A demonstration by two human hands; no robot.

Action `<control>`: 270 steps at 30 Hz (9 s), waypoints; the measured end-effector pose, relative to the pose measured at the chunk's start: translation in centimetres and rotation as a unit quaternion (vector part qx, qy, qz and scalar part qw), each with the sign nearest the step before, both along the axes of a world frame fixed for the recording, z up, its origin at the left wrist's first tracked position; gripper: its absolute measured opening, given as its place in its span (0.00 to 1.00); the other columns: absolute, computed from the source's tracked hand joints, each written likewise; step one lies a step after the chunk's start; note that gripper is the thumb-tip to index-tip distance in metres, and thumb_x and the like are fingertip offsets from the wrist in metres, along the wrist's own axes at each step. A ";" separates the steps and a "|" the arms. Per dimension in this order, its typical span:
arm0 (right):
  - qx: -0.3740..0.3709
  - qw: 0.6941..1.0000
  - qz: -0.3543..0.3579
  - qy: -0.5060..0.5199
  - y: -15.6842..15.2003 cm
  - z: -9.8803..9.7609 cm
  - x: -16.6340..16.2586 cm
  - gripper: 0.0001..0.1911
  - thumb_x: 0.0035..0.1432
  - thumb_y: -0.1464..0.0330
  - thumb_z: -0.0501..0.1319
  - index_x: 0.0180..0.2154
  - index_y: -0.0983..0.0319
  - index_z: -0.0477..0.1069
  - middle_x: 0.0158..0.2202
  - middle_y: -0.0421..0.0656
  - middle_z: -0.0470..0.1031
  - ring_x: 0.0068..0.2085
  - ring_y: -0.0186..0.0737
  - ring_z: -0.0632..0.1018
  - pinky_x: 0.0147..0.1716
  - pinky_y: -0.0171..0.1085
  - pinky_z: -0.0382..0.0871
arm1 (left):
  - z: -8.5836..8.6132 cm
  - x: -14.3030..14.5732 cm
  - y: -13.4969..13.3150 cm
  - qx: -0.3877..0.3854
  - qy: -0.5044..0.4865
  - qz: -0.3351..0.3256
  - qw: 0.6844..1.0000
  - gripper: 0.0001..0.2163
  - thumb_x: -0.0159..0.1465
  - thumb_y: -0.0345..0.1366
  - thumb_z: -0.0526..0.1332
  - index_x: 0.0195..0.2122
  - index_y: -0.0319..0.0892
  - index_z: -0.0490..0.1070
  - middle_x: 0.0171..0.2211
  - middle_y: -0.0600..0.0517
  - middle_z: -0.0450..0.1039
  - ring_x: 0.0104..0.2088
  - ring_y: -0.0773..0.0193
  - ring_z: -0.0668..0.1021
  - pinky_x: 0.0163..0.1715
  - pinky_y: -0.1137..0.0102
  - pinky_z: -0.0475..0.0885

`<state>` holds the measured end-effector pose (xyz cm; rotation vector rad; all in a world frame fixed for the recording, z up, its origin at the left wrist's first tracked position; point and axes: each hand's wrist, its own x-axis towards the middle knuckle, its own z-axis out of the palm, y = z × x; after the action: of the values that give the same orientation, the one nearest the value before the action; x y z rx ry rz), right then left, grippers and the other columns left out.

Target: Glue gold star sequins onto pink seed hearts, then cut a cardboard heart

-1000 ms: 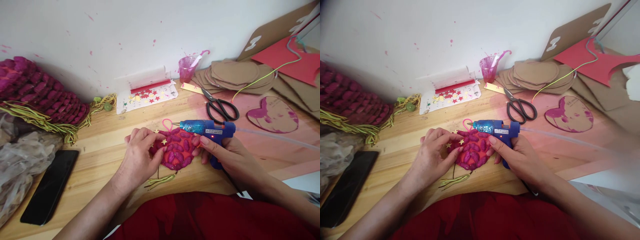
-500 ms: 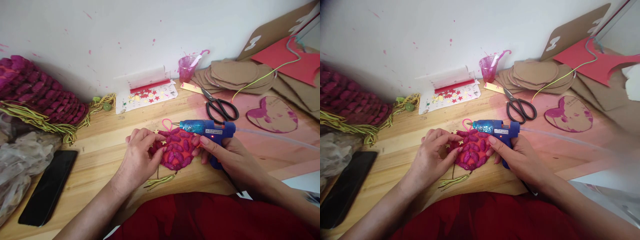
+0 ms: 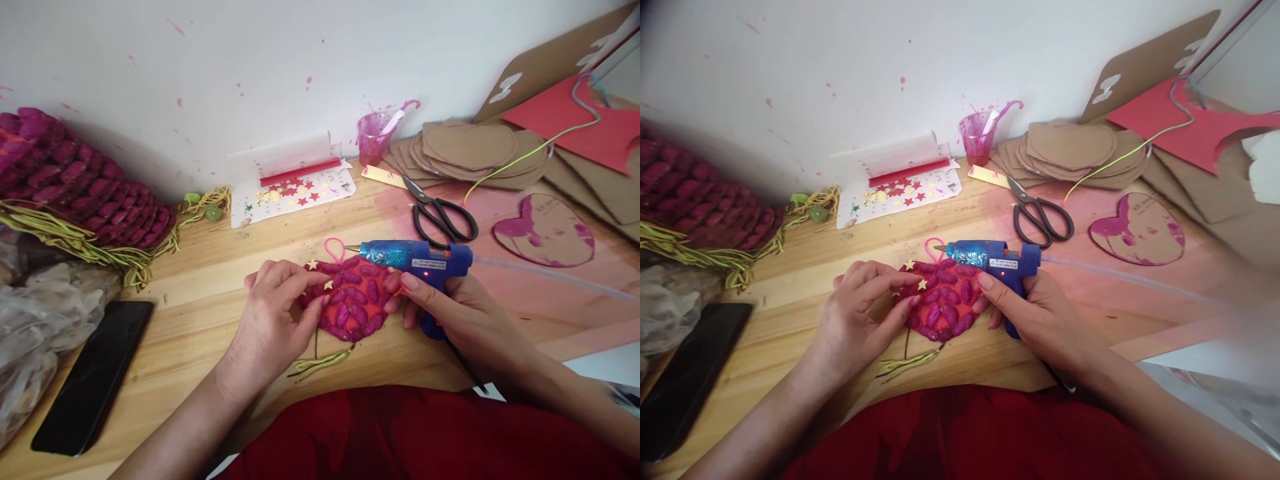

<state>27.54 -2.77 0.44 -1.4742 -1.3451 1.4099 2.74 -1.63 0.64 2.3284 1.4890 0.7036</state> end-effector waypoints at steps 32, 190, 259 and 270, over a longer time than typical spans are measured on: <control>0.004 1.000 -0.013 -0.007 0.0 0.1 -0.1 0.20 0.61 0.50 0.61 0.27 0.56 0.77 0.28 0.41 0.81 0.29 0.43 0.77 0.28 0.38 0.67 | -0.5 -0.7 -0.7 0.082 0.057 -0.045 0.994 0.16 0.63 0.26 0.60 0.45 0.55 0.78 0.37 0.51 0.74 0.39 0.59 0.70 0.39 0.59 0.59; -0.026 0.994 -0.013 -0.108 0.0 -0.3 0.4 0.28 0.56 0.42 0.58 0.22 0.58 0.76 0.27 0.46 0.81 0.30 0.46 0.80 0.25 0.36 0.71 | -0.1 -7.5 10.3 0.175 0.112 0.120 0.971 0.05 0.63 0.33 0.64 0.32 0.45 0.80 0.34 0.51 0.80 0.39 0.56 0.76 0.41 0.58 0.62; 0.092 0.929 0.222 -0.281 -3.2 4.5 -2.8 0.19 0.66 0.61 0.59 0.57 0.51 0.72 0.49 0.39 0.82 0.45 0.46 0.81 0.45 0.40 0.77 | -1.1 -1.6 -5.7 0.249 0.083 -0.221 0.939 0.12 0.67 0.28 0.54 0.47 0.28 0.74 0.39 0.40 0.78 0.42 0.51 0.81 0.44 0.61 0.78; 0.111 0.927 0.215 -0.288 -3.3 4.5 -2.7 0.18 0.65 0.62 0.60 0.56 0.51 0.74 0.46 0.40 0.83 0.45 0.48 0.83 0.46 0.42 0.77 | -1.0 -1.6 -5.8 0.247 0.082 -0.221 0.940 0.12 0.67 0.29 0.56 0.46 0.28 0.74 0.38 0.41 0.78 0.42 0.50 0.81 0.44 0.61 0.79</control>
<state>24.86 -6.04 4.95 -1.5607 -2.2267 1.0420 1.11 -7.40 -0.35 3.0207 0.8406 0.8420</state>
